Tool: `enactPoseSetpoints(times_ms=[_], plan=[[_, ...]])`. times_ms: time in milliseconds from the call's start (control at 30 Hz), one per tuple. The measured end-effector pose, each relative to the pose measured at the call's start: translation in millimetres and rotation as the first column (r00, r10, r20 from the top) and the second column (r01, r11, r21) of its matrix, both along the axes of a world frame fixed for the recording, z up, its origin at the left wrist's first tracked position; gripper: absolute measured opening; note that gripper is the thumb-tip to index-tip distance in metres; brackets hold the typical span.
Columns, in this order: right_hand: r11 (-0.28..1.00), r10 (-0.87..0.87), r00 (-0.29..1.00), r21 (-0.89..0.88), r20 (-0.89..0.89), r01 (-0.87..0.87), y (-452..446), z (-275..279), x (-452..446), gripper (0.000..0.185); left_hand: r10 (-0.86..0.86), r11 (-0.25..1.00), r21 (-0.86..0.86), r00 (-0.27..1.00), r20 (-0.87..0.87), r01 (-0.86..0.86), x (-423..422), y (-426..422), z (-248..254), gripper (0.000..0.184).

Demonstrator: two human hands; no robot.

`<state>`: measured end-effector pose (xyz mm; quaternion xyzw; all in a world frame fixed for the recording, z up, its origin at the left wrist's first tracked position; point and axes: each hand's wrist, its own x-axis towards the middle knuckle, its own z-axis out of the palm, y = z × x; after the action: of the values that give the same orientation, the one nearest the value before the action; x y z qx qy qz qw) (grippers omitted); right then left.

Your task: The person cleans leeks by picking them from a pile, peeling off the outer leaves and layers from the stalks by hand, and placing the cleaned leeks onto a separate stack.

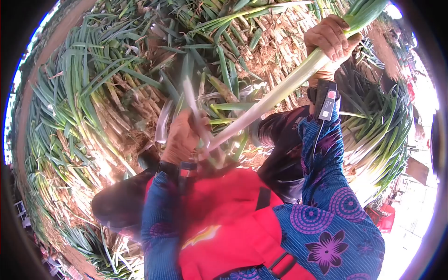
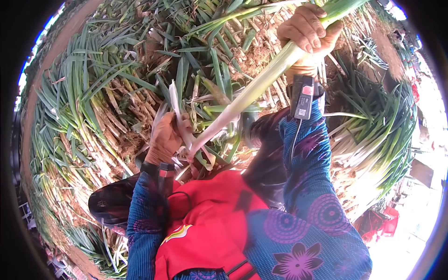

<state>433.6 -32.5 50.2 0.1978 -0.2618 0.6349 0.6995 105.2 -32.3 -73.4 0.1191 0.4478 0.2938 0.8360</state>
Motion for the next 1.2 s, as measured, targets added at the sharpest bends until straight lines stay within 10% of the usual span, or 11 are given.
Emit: enactPoseSetpoints(times_ms=[133,300,400,500,633,733,933,1000,1033,1100,1200], plan=[[0.999,-0.029,0.995,-0.028,0.098,0.032,-5,-3,34,0.033,-0.074,0.987,0.15,0.987,0.141,0.053,-86,25,-72,0.019],[0.947,-0.237,0.971,-0.214,0.028,0.238,-15,-15,73,0.036,-0.072,0.938,0.235,0.807,-0.586,0.253,-201,28,-98,0.033],[0.887,-0.333,0.943,-0.34,-0.007,0.311,-10,-27,73,0.037,-0.211,0.705,0.418,0.732,-0.648,0.573,-145,10,-19,0.051],[0.818,-0.448,0.891,-0.369,0.072,0.441,2,-53,91,0.04,-0.327,0.684,0.527,0.858,-0.396,0.504,-117,2,-14,0.061],[0.684,-0.589,0.799,-0.454,0.117,0.571,1,-54,70,0.029,-0.221,0.283,0.754,0.805,-0.551,0.593,-92,-8,-16,0.051],[0.532,-0.67,0.731,-0.603,0.13,0.594,3,-74,82,0.032,0.291,-0.137,0.255,0.285,-0.913,0.957,-78,-6,-4,0.043],[0.189,-0.809,0.539,-0.765,0.234,0.616,8,-66,74,0.027,0.39,0.471,0.81,0.74,-0.547,0.35,-127,-18,40,0.02],[0.52,-0.704,0.711,-0.689,-0.011,0.505,4,-98,113,0.024,0.493,0.475,0.865,0.765,-0.415,0.162,-168,0,48,0.021],[0.483,-0.713,0.702,-0.729,-0.005,0.486,4,-96,110,0.023,0.498,0.44,0.88,0.767,-0.403,0.177,-185,9,52,0.023],[0.455,-0.725,0.688,-0.721,0.041,0.522,6,-89,96,0.024,0.373,0.24,0.828,0.739,-0.561,0.507,-194,14,64,0.023],[0.503,-0.705,0.692,-0.577,0.157,0.643,15,-80,60,0.025,0.35,-0.523,0.156,0.378,-0.857,0.838,-146,15,103,0.039]])
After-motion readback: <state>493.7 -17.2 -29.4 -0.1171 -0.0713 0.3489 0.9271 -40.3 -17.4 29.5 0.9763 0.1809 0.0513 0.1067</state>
